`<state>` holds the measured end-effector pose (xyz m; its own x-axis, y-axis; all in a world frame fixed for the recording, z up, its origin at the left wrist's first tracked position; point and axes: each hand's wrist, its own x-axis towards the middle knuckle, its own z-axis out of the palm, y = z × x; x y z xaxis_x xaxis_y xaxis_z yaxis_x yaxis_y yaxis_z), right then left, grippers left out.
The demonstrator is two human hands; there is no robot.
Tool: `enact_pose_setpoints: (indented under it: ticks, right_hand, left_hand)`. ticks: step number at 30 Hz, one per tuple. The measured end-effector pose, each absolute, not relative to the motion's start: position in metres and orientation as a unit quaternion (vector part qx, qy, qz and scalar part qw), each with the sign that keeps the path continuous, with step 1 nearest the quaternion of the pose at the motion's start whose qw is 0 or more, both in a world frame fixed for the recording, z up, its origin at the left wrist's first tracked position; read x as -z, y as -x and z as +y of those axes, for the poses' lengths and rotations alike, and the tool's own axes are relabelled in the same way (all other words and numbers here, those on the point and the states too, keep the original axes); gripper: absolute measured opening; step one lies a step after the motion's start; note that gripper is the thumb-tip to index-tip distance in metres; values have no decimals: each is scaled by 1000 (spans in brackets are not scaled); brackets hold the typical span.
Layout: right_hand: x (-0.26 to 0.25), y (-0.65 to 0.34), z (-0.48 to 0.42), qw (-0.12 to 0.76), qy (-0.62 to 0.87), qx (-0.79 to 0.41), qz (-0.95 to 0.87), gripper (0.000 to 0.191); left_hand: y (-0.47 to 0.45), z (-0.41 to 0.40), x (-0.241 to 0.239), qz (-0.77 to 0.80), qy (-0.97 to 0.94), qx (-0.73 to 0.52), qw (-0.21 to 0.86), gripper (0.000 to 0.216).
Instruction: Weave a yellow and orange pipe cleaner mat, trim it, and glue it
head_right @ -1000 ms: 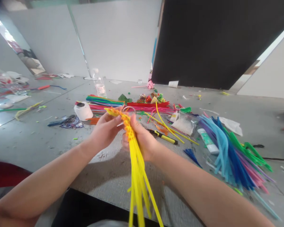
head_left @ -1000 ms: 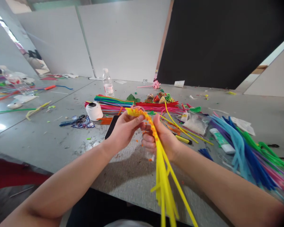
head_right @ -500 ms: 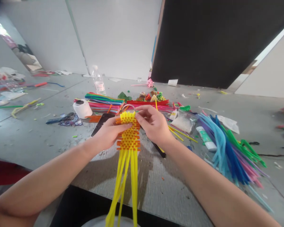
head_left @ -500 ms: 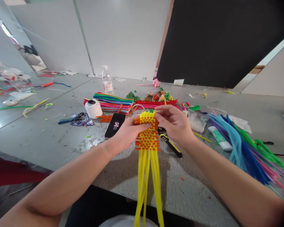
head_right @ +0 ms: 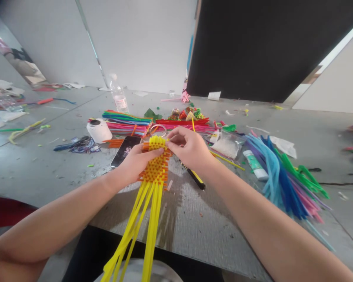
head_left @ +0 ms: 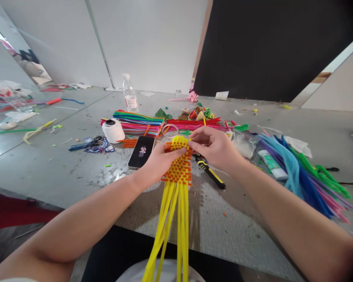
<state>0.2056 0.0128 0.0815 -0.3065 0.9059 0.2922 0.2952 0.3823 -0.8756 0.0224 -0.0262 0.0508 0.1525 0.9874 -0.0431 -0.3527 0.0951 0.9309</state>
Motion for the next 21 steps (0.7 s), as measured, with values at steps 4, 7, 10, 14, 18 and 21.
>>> enact_pose_setpoints:
  ticks: [4,7,10,14,18,21]
  right_hand:
    - [-84,-207,13,363,387,-503,-682,45]
    - [-80,-203,11,350,407,-554,-636,52]
    - [-74,-198,10,347,436,-575,-598,48]
    - [-68,-194,8,349,443,-596,-572,39]
    - [-66,-190,6,352,423,-619,-561,25]
    - [-65,-189,6,374,424,-618,-547,23]
  left_hand:
    - [-23,-26,-53,367,-382,-533,660,17]
    - [-23,-26,-54,359,-377,-538,663,16]
    - [-23,-27,-54,367,-381,-542,653,15]
    - [-26,-30,-54,373,-371,-563,637,15]
    - [-28,-31,-53,369,-367,-574,633,12]
    - [-27,-29,-49,367,-380,-575,625,14]
